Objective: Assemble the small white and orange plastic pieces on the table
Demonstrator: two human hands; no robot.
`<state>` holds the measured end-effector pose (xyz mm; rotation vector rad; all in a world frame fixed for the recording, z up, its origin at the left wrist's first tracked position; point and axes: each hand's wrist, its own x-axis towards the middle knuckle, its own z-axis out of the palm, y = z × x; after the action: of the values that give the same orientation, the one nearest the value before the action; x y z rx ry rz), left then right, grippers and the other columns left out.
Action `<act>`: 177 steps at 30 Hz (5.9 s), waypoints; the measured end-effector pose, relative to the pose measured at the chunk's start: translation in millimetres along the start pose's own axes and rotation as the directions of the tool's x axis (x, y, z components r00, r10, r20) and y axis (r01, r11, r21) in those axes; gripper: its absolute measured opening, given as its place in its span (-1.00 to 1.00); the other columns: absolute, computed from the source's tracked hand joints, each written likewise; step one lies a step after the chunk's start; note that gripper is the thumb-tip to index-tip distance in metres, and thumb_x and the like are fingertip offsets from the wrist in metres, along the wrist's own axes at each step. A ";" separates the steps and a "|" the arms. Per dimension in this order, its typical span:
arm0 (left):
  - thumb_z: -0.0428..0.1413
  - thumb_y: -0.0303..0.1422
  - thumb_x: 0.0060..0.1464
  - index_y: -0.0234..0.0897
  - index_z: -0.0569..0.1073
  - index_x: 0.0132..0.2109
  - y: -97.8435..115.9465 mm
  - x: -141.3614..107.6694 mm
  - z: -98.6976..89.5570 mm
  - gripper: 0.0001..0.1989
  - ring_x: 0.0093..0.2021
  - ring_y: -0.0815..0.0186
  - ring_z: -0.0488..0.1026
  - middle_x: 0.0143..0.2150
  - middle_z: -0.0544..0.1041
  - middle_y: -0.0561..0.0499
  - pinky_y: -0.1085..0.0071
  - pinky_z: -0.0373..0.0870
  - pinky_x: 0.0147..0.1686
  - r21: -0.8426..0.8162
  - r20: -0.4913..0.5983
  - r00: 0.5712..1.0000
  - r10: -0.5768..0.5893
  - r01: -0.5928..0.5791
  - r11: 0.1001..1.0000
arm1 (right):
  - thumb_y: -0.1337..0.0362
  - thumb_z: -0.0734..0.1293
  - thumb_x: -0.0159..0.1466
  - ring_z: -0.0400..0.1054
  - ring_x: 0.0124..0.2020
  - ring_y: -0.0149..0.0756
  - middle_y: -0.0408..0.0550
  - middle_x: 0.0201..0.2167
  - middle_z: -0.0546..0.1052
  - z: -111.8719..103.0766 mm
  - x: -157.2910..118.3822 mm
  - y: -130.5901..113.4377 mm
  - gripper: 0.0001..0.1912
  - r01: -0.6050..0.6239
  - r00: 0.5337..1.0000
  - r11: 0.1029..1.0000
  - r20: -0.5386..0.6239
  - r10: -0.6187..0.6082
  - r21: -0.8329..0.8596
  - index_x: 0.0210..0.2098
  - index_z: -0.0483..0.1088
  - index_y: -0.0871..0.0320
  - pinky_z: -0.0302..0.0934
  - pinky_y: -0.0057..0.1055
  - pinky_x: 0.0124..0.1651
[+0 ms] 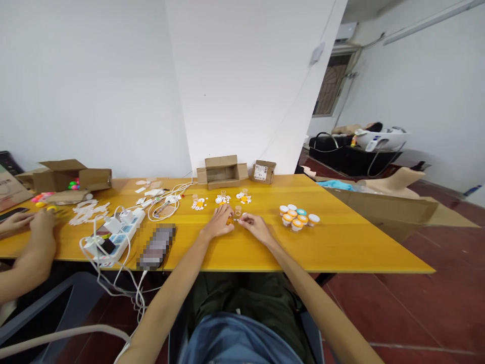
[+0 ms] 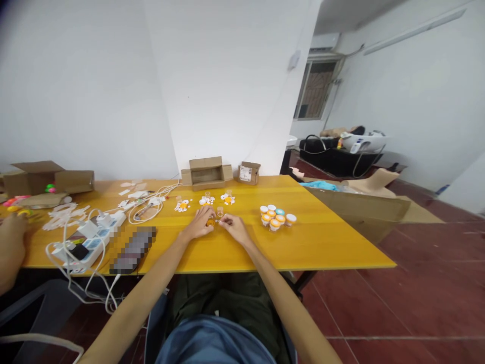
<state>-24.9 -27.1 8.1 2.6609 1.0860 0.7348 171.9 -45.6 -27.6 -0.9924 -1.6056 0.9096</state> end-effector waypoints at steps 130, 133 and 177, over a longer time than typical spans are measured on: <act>0.11 0.02 0.15 -0.17 0.45 0.00 -29.7 17.1 23.3 -0.56 -0.08 0.12 0.57 -0.21 0.64 -0.05 0.15 0.41 0.11 -0.787 -0.024 0.933 -0.360 0.205 0.582 | -0.17 0.48 0.09 0.23 0.31 0.09 0.23 0.28 0.32 12.4 16.1 -4.0 -0.02 0.038 0.994 0.798 0.106 0.033 -0.602 0.35 0.11 0.08 0.12 0.05 0.31; 0.12 0.03 0.13 -0.17 0.43 -0.07 -30.1 17.0 22.8 -0.60 -0.12 0.16 0.55 -0.27 0.60 0.00 0.18 0.40 0.08 -0.811 -0.029 0.922 -0.385 0.204 0.548 | -0.14 0.49 0.11 0.28 0.25 0.05 0.19 0.23 0.34 13.3 13.8 -10.0 -0.10 -0.016 0.995 0.814 0.067 0.068 -0.581 0.30 0.18 0.08 0.17 -0.01 0.26; 0.08 -0.02 0.16 -0.22 0.53 -0.40 -18.1 10.2 21.6 -0.62 -0.21 0.16 0.51 -0.34 0.61 0.00 0.27 0.43 -0.04 -0.653 -0.147 0.876 -0.459 0.262 0.710 | 0.27 0.15 0.39 0.33 -0.03 -0.03 0.15 -0.04 0.46 -21.3 14.8 -0.9 -0.75 -0.143 0.990 0.431 -0.125 0.070 -0.891 -0.09 0.45 0.09 0.18 -0.16 0.05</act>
<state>-18.7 -6.5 -12.7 1.7430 1.1378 1.1867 190.0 -30.5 -16.9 -1.8581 -1.9996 -0.0456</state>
